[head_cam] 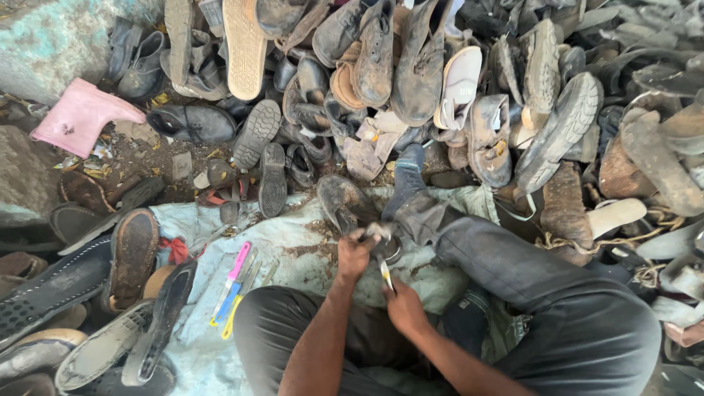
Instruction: The person sits on the floor among a pile of shoes and uses a small pointed tool to scrape debris from the underside of a shoe sole. They hold the shoe with one hand while prying and cleaning different sections of the sole with the tool, occasionally moving other shoes out of the way.
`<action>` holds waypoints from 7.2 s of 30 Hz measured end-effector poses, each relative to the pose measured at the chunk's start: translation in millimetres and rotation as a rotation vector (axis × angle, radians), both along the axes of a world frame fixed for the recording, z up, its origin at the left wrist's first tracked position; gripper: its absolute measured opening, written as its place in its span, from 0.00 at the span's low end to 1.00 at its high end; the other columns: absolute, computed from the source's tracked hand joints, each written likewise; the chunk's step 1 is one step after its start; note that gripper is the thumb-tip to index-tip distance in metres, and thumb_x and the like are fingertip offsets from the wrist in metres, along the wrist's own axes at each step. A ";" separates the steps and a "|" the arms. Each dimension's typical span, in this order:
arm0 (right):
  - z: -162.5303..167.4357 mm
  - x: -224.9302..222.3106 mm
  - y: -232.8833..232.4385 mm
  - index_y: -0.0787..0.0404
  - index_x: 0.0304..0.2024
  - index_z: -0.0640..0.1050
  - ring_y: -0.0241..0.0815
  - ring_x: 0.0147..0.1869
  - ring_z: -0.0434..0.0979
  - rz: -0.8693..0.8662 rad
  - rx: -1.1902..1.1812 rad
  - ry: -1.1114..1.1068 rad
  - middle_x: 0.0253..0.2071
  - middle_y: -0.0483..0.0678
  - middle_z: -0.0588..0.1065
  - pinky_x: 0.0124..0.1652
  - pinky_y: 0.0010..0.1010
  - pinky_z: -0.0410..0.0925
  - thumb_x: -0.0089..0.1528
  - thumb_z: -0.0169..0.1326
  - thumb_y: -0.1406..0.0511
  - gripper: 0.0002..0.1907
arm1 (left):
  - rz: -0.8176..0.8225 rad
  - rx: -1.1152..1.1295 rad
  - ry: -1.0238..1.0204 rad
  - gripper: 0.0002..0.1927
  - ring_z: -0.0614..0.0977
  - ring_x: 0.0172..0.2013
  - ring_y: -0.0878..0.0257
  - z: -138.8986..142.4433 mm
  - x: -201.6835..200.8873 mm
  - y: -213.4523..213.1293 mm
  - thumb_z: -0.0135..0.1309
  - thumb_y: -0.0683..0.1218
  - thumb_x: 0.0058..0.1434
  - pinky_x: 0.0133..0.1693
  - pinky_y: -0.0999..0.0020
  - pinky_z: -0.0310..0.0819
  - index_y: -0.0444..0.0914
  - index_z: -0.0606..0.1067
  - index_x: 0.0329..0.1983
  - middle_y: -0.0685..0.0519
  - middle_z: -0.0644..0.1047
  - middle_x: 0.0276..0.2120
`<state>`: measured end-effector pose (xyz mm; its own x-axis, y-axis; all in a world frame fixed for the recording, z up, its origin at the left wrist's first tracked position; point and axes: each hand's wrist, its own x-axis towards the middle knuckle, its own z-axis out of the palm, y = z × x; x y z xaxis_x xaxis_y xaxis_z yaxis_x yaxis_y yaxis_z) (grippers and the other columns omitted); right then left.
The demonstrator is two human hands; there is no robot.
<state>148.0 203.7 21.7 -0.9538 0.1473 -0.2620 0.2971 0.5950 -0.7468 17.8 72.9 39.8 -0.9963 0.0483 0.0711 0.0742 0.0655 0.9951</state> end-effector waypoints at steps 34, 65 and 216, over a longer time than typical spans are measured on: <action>30.9 -30.0 37.2 0.60 0.55 0.77 0.54 0.41 0.80 0.119 -0.075 0.016 0.43 0.58 0.79 0.44 0.41 0.71 0.64 0.56 0.60 0.19 | -0.126 -0.863 0.619 0.17 0.80 0.46 0.46 -0.5 7.7 -15.8 0.61 0.48 0.46 0.53 0.38 0.63 0.38 0.81 0.39 0.44 0.82 0.43; 7.0 -10.2 -42.9 0.64 0.53 0.78 0.71 0.52 0.77 0.042 -0.047 0.059 0.43 0.68 0.78 0.49 0.53 0.70 0.64 0.52 0.63 0.17 | 0.156 -0.009 0.053 0.14 0.77 0.26 0.65 3.0 0.7 -32.8 0.64 0.47 0.58 0.31 0.67 0.72 0.30 0.80 0.34 0.48 0.79 0.24; -5.4 28.8 -24.3 0.69 0.60 0.70 0.73 0.49 0.76 -0.053 0.004 0.188 0.45 0.71 0.77 0.46 0.54 0.70 0.66 0.51 0.63 0.22 | 0.170 -0.015 -0.321 0.24 0.79 0.45 0.50 -21.1 5.8 -15.9 0.39 0.49 0.66 0.51 0.58 0.70 0.30 0.79 0.51 0.36 0.81 0.46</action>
<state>176.8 179.3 16.3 -0.9767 0.1997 -0.0789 0.1835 0.5852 -0.7899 23.6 57.0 18.7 -0.9616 -0.1209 -0.2465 -0.2554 0.0644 0.9647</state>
